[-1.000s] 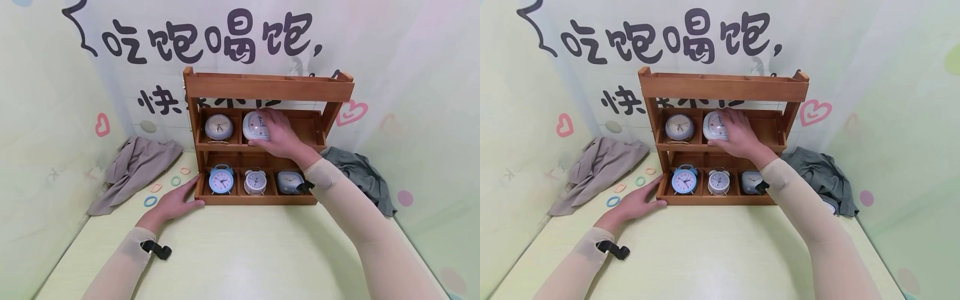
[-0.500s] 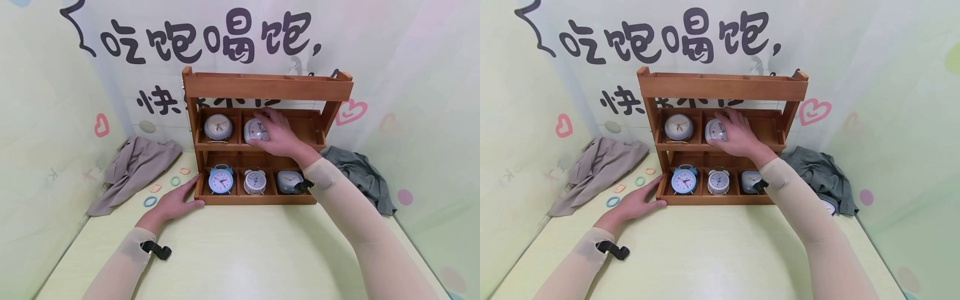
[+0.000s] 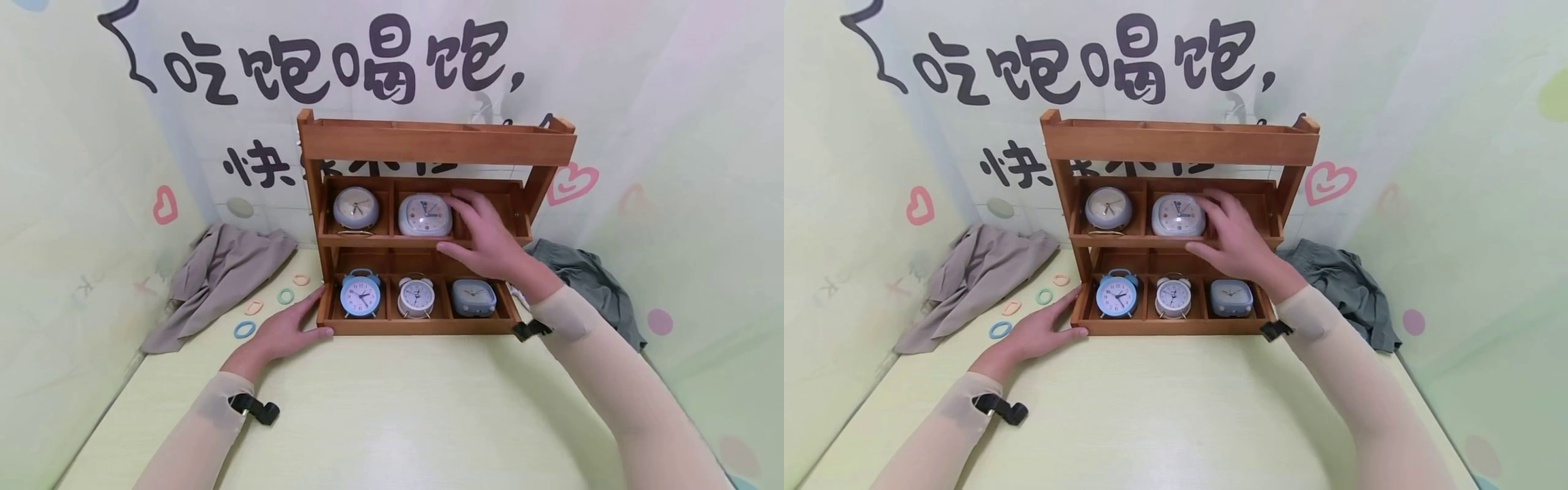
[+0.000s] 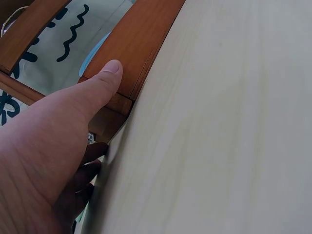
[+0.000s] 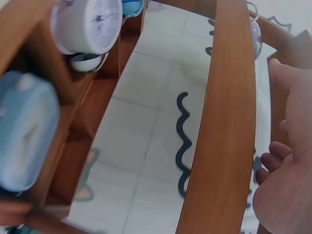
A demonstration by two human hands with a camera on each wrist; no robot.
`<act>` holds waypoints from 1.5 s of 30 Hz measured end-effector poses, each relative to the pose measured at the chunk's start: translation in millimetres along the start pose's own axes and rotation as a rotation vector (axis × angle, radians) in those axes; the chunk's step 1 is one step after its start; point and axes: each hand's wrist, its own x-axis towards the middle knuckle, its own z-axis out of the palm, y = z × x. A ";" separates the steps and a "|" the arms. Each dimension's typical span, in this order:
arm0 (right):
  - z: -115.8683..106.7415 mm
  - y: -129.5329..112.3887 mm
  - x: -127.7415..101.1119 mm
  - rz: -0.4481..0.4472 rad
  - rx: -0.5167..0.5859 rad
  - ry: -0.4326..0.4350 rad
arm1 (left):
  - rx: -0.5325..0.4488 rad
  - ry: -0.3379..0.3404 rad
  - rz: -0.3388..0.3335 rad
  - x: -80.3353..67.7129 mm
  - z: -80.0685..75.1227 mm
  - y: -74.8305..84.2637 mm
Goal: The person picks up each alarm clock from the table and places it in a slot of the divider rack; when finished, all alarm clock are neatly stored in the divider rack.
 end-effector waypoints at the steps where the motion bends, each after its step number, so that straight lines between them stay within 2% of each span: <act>1: -2.7 2.9 -10.0 -0.010 -0.006 0.014 | 0.000 -0.001 0.001 0.0 -0.1 0.1; 8: -20.9 24.3 -90.4 -0.054 0.010 0.157 | -0.002 -0.009 -0.004 -0.3 -2.4 3.8; 11: -26.6 37.6 -125.9 -0.027 0.018 0.191 | -0.008 -0.010 -0.004 -0.3 -3.0 4.3; 13: -28.9 46.7 -148.7 0.038 0.015 0.172 | -0.012 -0.011 -0.006 -0.6 -2.4 3.5; 17: -34.0 62.6 -190.2 0.177 0.005 0.065 | -0.015 -0.011 -0.011 -0.9 0.1 1.4; 21: -38.0 76.6 -221.9 0.214 0.000 -0.028 | -0.012 -0.009 -0.010 -0.9 1.7 0.2; 26: -36.4 89.0 -248.4 0.237 -0.010 -0.085 | -0.016 -0.005 -0.006 -0.7 1.7 0.0; 31: -32.9 96.3 -264.3 0.263 0.010 -0.115 | -0.017 -0.009 -0.003 0.1 2.0 0.0; 37: -30.4 104.7 -275.9 0.338 0.071 -0.164 | -0.025 -0.013 -0.010 0.2 0.4 1.4; 45: -29.7 114.7 -285.8 0.346 0.067 -0.142 | -0.020 -0.019 -0.009 0.2 -1.0 2.4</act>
